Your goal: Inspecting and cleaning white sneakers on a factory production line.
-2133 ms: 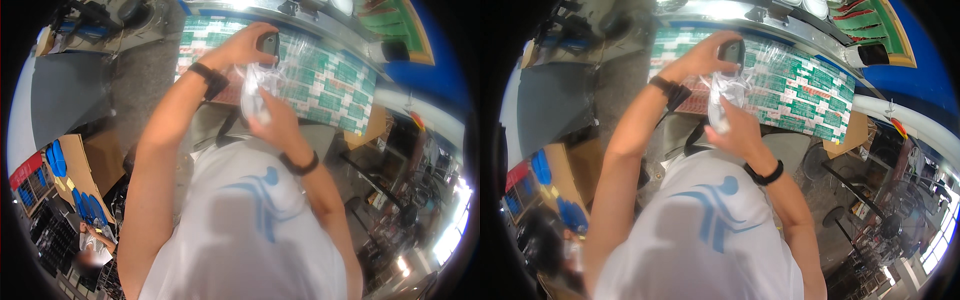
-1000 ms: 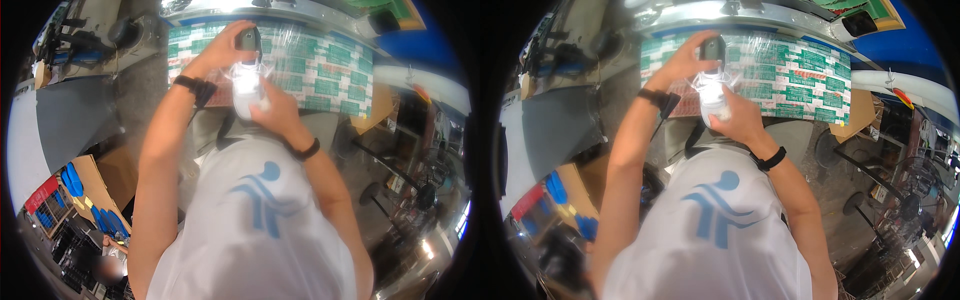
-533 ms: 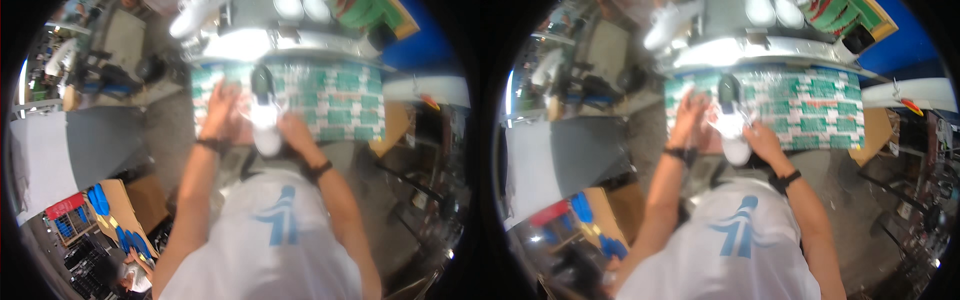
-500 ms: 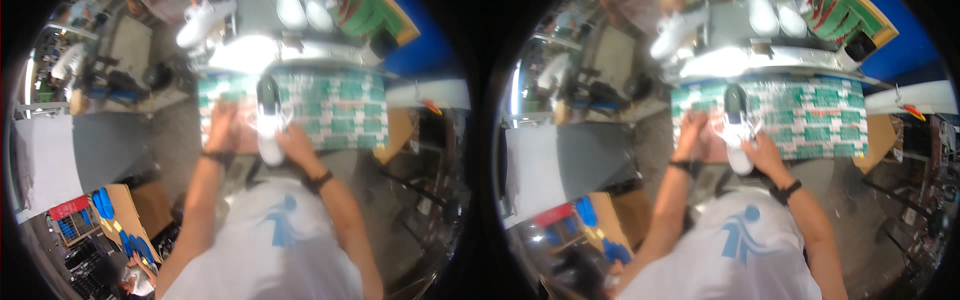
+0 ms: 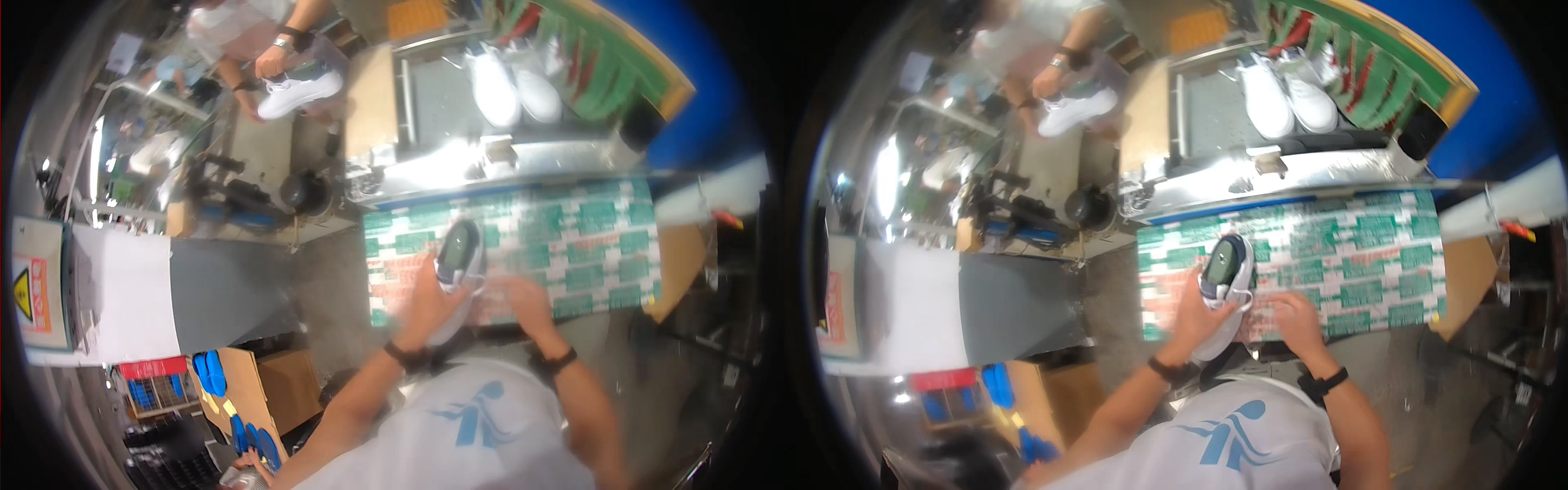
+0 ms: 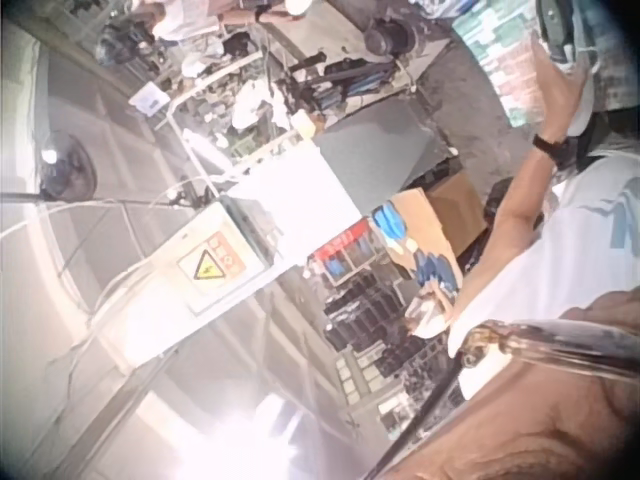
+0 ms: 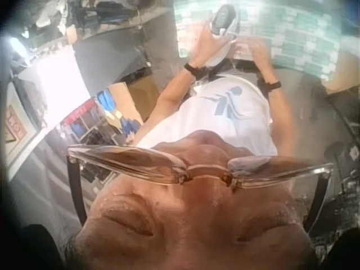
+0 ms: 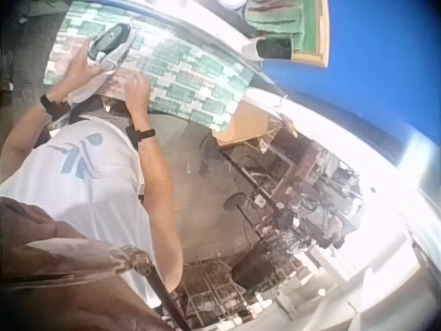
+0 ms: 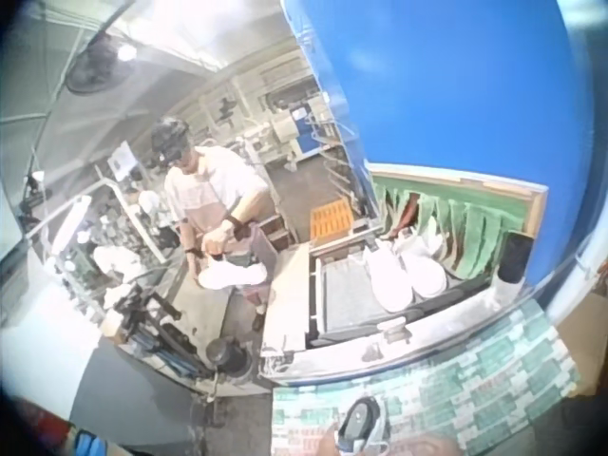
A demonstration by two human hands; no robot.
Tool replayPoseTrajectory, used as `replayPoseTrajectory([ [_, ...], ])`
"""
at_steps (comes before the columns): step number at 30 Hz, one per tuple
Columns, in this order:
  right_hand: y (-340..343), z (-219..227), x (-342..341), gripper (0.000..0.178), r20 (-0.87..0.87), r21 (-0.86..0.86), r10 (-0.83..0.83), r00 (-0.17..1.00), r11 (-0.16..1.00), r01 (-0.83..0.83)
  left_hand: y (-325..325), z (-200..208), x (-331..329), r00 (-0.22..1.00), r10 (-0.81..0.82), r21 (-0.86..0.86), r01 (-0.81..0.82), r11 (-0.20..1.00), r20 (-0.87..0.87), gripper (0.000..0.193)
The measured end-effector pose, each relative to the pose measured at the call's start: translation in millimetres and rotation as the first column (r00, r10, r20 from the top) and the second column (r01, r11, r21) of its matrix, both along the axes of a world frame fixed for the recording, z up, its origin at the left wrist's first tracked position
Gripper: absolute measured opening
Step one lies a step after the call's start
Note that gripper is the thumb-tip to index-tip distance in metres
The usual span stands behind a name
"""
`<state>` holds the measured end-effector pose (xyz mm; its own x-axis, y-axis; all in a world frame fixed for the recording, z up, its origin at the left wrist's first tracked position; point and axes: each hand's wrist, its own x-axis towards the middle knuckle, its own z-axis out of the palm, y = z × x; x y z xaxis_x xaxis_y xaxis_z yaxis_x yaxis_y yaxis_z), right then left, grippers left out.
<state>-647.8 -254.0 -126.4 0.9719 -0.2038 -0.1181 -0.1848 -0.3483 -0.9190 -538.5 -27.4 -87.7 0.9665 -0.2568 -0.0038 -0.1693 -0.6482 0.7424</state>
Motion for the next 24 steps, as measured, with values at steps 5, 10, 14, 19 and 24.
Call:
replayPoseTrajectory([
  [5, -59.6, -38.2, 1.9, 0.040, 0.123, -0.441, -0.175, 0.977, 0.872, 0.212, -8.0, -10.1, 5.2, 0.970, 0.085, -0.084, -0.106, 0.991, -0.227, 0.101],
  [10, -67.1, -41.0, 15.3, 0.052, 0.158, -0.654, -0.082, 0.984, 0.738, 0.166, 8.1, 67.0, 44.9, 0.817, 0.217, -0.302, -0.424, 0.854, -0.534, 0.077],
  [14, -76.3, -64.3, 10.8, 0.049, 0.261, -0.630, -0.048, 0.964, 0.748, 0.208, 47.3, 69.9, 132.3, 0.997, 0.067, -0.247, -0.073, 0.966, -0.031, 0.087],
  [19, -76.8, -67.3, 12.0, 0.047, 0.252, -0.630, -0.052, 0.966, 0.749, 0.205, 46.4, 125.9, 319.3, 0.951, -0.200, 0.032, 0.199, 0.980, 0.236, 0.087],
  [24, -71.3, -66.7, 14.7, 0.046, 0.295, -0.625, 0.005, 0.955, 0.757, 0.189, 47.5, 77.5, 449.0, 0.922, -0.236, 0.329, 0.130, 0.935, 0.308, 0.081],
])
